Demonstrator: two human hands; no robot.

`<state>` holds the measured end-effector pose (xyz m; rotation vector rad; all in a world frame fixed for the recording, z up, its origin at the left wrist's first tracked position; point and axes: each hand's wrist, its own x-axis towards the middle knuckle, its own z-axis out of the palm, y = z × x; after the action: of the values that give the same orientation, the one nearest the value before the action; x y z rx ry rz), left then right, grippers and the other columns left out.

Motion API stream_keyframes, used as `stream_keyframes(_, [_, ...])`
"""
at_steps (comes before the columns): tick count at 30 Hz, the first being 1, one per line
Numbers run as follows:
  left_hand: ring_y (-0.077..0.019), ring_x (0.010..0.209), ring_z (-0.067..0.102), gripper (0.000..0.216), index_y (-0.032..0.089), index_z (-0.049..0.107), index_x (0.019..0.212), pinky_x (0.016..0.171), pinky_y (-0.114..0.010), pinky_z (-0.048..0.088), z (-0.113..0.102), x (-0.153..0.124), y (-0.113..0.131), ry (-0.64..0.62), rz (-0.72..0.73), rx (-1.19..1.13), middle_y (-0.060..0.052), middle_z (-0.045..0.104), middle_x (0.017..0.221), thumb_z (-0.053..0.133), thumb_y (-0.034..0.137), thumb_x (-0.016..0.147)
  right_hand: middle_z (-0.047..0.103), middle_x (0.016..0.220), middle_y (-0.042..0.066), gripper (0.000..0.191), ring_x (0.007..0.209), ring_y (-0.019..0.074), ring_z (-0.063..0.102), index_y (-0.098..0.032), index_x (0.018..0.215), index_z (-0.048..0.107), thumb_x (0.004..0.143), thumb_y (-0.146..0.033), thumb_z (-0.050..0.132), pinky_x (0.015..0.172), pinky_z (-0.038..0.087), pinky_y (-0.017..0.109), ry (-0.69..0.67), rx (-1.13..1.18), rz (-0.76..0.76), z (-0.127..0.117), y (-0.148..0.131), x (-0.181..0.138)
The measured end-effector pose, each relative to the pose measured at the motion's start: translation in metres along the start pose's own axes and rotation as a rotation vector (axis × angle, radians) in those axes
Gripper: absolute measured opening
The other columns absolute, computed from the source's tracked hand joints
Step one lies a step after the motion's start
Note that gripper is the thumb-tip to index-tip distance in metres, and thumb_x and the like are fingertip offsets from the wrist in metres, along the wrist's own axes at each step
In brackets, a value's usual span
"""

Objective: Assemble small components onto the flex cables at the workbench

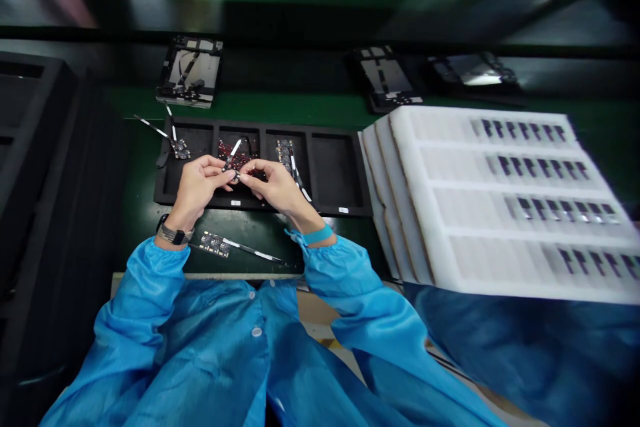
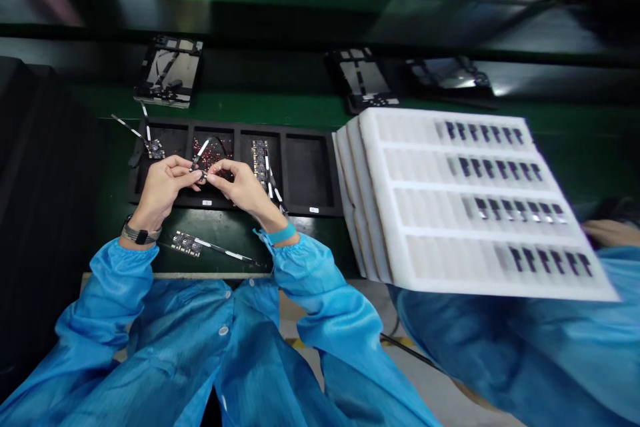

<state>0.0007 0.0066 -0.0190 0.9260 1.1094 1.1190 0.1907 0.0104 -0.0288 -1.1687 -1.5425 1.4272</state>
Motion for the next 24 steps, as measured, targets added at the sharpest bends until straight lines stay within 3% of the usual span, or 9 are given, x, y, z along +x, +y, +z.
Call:
stream_keyframes(8, [-0.0157, 0.056, 0.068, 0.04, 0.018, 0.064, 0.079, 0.061, -0.029, 0.057, 0.002, -0.001, 0.002, 0.021, 0.037, 0.015, 0.0, 0.073, 0.065, 0.099, 0.027, 0.06, 0.055, 0.064, -0.004, 0.052, 0.048, 0.0098, 0.043, -0.02, 0.092, 0.066, 0.081, -0.068, 0.083, 0.046, 0.032, 0.026, 0.009, 0.014, 0.006, 0.002, 0.005, 0.002])
stream_keyframes(13, [-0.0153, 0.056, 0.068, 0.039, 0.016, 0.068, 0.084, 0.061, -0.029, 0.056, -0.001, 0.0, 0.008, -0.03, 0.071, -0.014, -0.001, 0.074, 0.068, 0.098, 0.03, 0.062, 0.066, 0.077, -0.001, 0.039, 0.053, 0.0104, 0.049, -0.02, 0.095, 0.074, 0.086, -0.057, 0.082, 0.051, 0.039, 0.027, -0.018, -0.01, -0.084, -0.008, -0.008, -0.001])
stream_keyframes(16, [-0.0152, 0.06, 0.069, 0.036, 0.016, 0.072, 0.085, 0.059, -0.027, 0.054, -0.004, -0.001, 0.014, -0.02, 0.115, -0.006, -0.004, 0.077, 0.074, 0.096, 0.03, 0.064, 0.066, 0.078, -0.001, 0.031, 0.053, 0.0104, 0.049, -0.021, 0.099, 0.077, 0.087, -0.049, 0.081, 0.052, 0.039, 0.028, 0.092, -0.024, -0.123, -0.021, -0.017, -0.007])
stream_keyframes(19, [-0.0201, 0.077, 0.075, 0.031, 0.016, 0.077, 0.091, 0.058, -0.026, 0.052, -0.004, -0.008, 0.027, 0.03, 0.189, 0.035, -0.009, 0.082, 0.088, 0.093, 0.03, 0.069, 0.067, 0.081, 0.0, 0.024, 0.057, 0.0112, 0.051, -0.021, 0.101, 0.075, 0.089, -0.041, 0.079, 0.055, 0.041, 0.028, 0.241, 0.031, -0.142, -0.042, -0.018, -0.013])
stream_keyframes(22, [-0.0239, 0.095, 0.079, 0.026, 0.017, 0.08, 0.102, 0.065, -0.027, 0.055, 0.0, -0.017, 0.045, 0.112, 0.318, 0.142, -0.011, 0.083, 0.098, 0.087, 0.027, 0.079, 0.072, 0.095, 0.003, 0.029, 0.067, 0.0124, 0.058, -0.021, 0.105, 0.068, 0.083, -0.033, 0.083, 0.06, 0.047, 0.028, 0.26, 0.12, -0.128, -0.067, -0.006, -0.016])
stream_keyframes(24, [-0.0236, 0.1, 0.079, 0.022, 0.017, 0.08, 0.106, 0.075, -0.028, 0.059, 0.007, -0.018, 0.058, 0.189, 0.443, 0.256, -0.01, 0.083, 0.103, 0.081, 0.024, 0.085, 0.072, 0.093, 0.002, 0.036, 0.068, 0.0129, 0.06, -0.021, 0.106, 0.064, 0.078, -0.03, 0.085, 0.06, 0.049, 0.028, 0.252, 0.178, -0.099, -0.083, 0.005, -0.015])
